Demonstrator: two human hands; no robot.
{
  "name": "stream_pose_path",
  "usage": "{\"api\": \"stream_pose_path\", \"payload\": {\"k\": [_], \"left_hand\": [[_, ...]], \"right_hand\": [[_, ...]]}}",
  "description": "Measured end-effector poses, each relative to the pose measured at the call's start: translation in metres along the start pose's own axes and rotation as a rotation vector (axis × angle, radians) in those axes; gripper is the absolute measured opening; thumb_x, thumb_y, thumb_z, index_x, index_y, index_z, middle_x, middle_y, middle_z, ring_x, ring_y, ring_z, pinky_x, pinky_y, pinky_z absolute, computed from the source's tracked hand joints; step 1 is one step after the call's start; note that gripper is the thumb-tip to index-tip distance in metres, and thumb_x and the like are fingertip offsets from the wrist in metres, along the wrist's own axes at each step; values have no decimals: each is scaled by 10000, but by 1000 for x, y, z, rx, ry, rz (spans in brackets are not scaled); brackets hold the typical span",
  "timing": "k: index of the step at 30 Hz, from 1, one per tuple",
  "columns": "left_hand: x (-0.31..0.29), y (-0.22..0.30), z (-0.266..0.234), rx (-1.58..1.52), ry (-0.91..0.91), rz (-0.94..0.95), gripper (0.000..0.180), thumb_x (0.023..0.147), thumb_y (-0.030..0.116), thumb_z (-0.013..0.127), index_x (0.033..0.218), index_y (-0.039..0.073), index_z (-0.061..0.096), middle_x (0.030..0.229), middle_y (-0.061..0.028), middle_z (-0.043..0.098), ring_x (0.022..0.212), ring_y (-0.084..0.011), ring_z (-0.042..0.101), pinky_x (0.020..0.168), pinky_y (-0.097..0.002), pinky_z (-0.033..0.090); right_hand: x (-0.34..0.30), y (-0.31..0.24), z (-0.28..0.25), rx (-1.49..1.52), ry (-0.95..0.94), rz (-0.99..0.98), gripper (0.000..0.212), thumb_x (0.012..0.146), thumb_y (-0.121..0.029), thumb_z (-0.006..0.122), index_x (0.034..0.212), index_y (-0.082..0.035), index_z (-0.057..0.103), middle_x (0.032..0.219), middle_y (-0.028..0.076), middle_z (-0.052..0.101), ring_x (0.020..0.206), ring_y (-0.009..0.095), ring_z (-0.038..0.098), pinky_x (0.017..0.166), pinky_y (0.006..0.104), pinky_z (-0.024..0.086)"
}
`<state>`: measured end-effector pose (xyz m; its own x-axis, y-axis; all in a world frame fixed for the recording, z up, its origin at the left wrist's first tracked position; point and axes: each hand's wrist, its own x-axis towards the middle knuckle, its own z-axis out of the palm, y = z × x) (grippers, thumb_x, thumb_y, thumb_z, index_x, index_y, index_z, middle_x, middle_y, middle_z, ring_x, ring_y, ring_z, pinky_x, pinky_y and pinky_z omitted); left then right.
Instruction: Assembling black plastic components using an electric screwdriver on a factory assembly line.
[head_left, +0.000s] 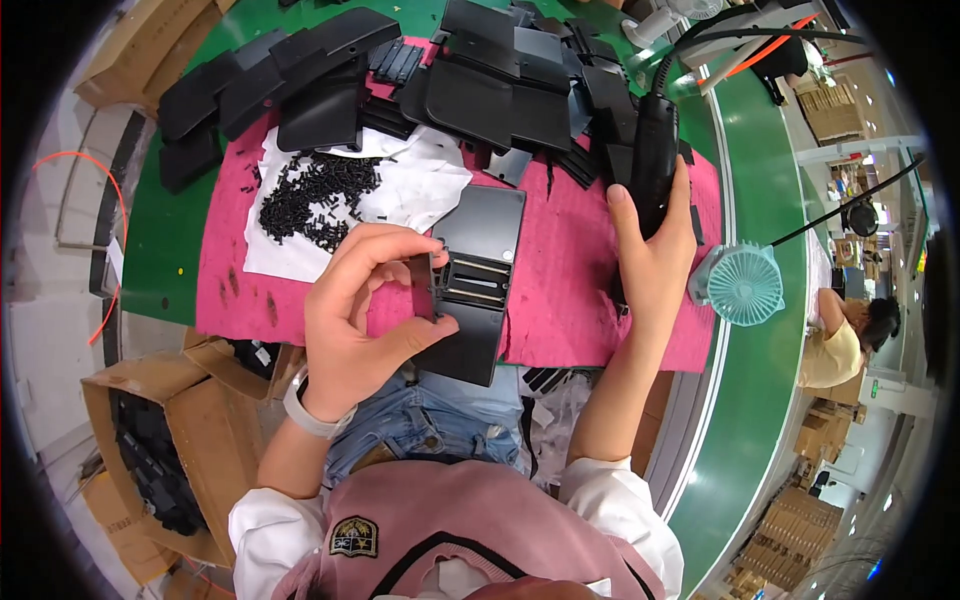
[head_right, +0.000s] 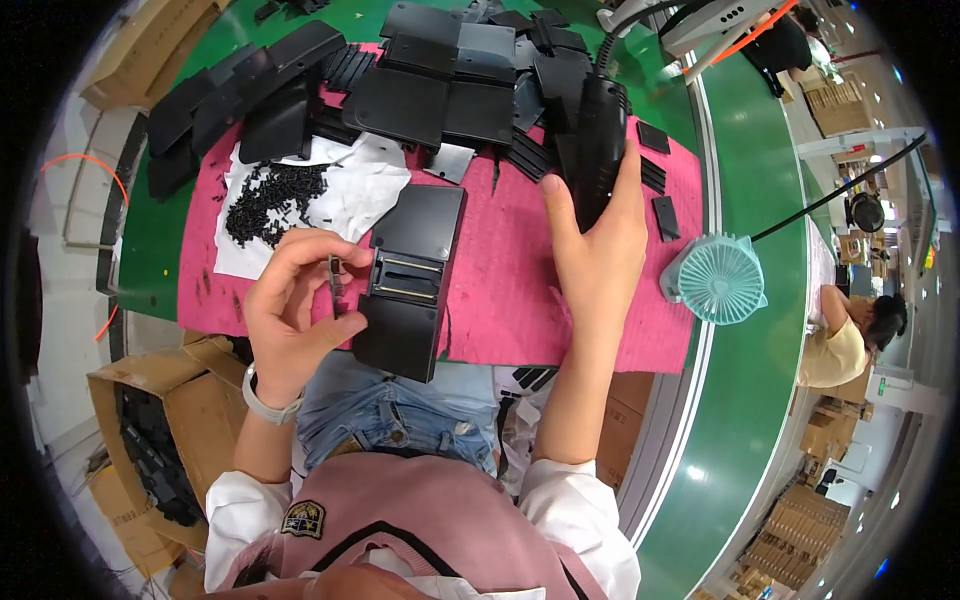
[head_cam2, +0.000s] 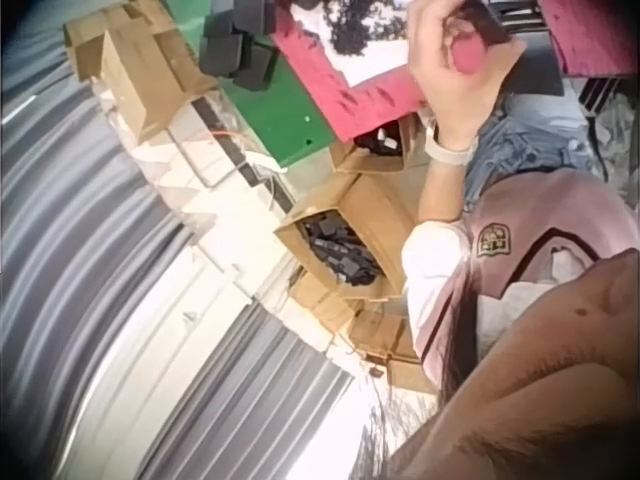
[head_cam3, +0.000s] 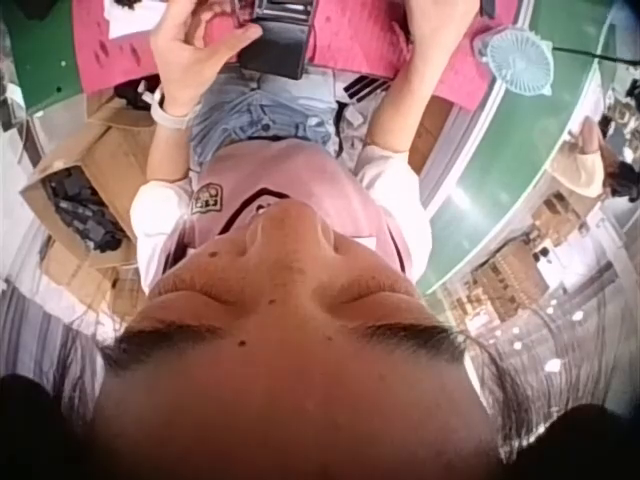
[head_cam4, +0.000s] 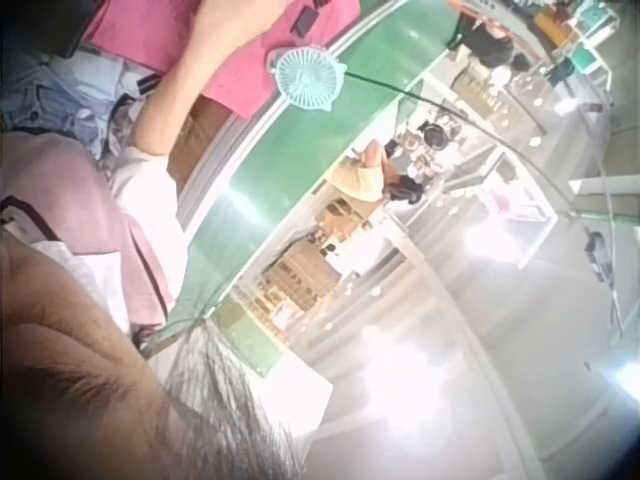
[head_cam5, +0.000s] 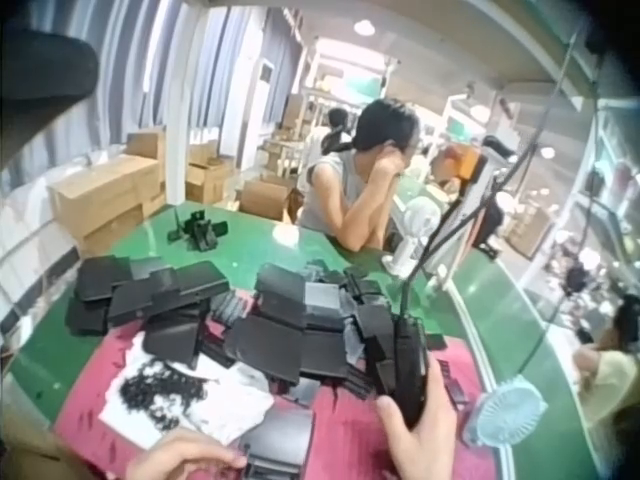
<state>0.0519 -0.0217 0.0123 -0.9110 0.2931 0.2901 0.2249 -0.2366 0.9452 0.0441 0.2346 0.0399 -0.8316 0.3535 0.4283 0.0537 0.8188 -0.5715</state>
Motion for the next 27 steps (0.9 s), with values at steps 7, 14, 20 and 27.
{"api": "stream_pose_path", "payload": {"k": [7,14,20,27], "left_hand": [[1,0,4,171,38,77,455,629,-23,768,1058,5,617,1083,-100,610,956,-176,584,830,-282,464],[-3,0,2,122,23,74,475,660,32,805,1091,7,608,1102,-92,600,998,-177,575,853,-284,455],[-5,0,-1,-56,-18,51,517,664,-19,790,1137,-8,581,1138,-92,580,1033,-172,560,875,-283,442],[-9,13,-9,89,45,103,523,673,46,803,1143,-4,579,1033,-85,619,932,-143,563,790,-269,451]], "right_hand": [[-9,12,2,-112,90,9,738,804,-319,696,1369,23,366,1107,224,566,1020,366,568,866,409,448],[-15,7,1,-215,105,44,720,799,-294,699,1369,1,372,1121,211,566,991,369,584,839,408,462],[-12,16,-1,70,168,158,665,791,-222,719,1336,5,414,1048,164,630,916,245,621,844,352,466],[-10,27,3,81,179,117,590,783,-212,722,1281,-7,479,976,126,631,836,196,586,779,312,462]]}}
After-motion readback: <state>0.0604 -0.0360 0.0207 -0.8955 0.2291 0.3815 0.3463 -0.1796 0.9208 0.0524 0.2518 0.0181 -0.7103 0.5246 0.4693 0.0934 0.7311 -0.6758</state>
